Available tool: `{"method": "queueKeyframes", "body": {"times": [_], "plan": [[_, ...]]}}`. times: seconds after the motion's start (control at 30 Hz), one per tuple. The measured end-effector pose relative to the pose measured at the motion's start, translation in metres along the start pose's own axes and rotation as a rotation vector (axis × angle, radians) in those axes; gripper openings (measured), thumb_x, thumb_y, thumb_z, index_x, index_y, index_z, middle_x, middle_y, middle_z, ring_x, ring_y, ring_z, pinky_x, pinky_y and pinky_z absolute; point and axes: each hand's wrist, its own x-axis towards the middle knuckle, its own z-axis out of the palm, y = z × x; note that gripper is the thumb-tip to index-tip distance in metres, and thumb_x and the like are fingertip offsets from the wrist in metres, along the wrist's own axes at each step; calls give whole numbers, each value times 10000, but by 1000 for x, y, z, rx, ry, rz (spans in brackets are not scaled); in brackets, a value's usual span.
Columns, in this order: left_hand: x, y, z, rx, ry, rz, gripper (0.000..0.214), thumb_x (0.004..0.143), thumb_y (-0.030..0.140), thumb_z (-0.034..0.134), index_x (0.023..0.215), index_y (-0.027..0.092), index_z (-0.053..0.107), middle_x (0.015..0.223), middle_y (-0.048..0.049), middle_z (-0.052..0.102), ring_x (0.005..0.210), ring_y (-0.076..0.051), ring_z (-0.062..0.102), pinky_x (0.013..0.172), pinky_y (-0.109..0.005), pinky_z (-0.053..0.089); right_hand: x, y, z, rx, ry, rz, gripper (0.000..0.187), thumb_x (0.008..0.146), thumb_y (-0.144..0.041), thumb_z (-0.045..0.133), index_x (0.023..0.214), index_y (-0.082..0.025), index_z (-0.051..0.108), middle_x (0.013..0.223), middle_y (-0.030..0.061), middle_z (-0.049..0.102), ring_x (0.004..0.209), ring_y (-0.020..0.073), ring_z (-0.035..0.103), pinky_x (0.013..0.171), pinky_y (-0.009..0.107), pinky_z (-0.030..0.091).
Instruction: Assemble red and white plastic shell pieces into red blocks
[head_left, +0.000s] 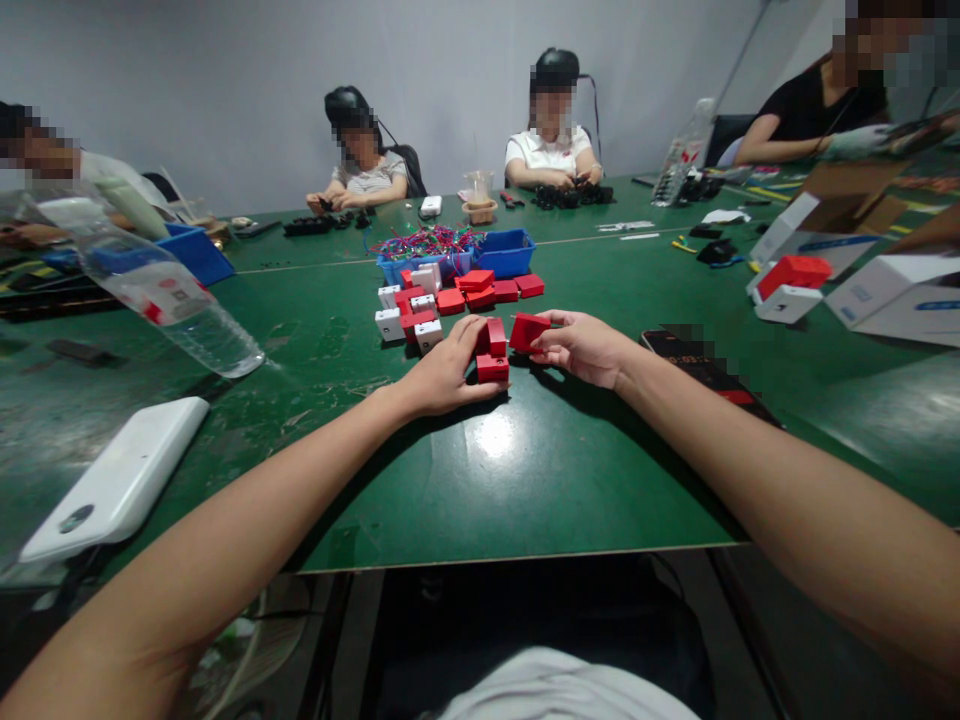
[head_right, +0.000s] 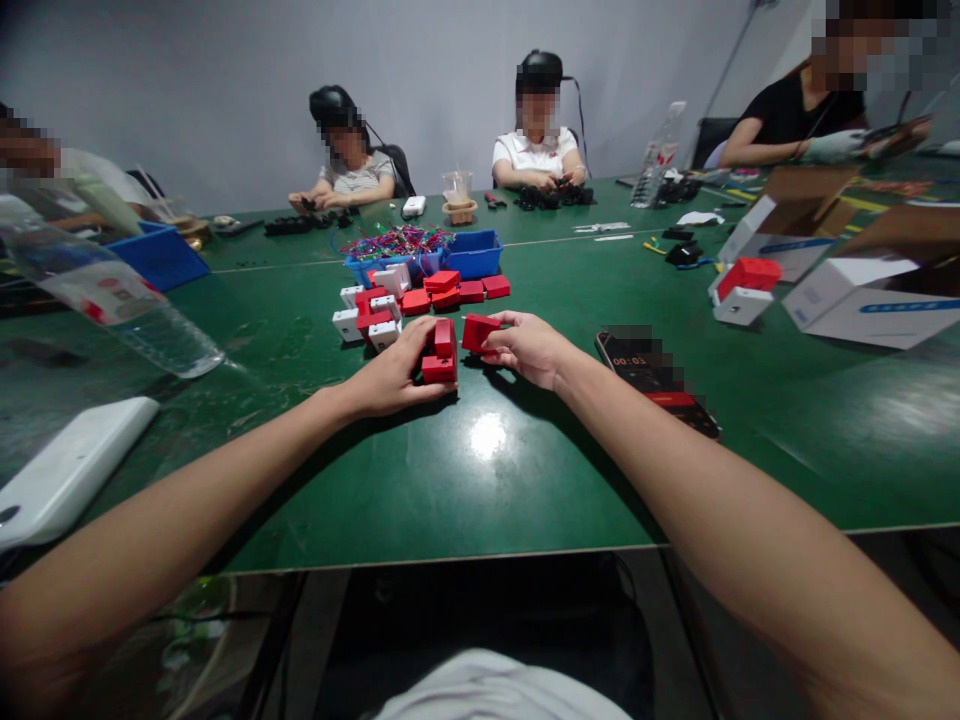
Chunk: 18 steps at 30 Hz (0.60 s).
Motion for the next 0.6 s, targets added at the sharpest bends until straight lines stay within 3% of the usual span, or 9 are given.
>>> {"method": "queueKeyframes", "body": {"times": [0.2,0.6], "plan": [[0,2,-1,-11,-3,7,830,793,510,691,1432,126,326,1461,-234,398,1395,-362,414,1191,-547,335,-2,0,3,16,5,-19,300,664,151,564,711,-143,597,701,7,660,633,90,647,618,182,558],[0,0,0,10,-9,10,845,797,537,679,1444,153,292,1473,-228,378,1408,-370,395,1191,-560,328,3,2,-2,-31,-12,-19,320,672,120,586,816,-165,602,728,26,685,635,119,658,555,201,558]]}}
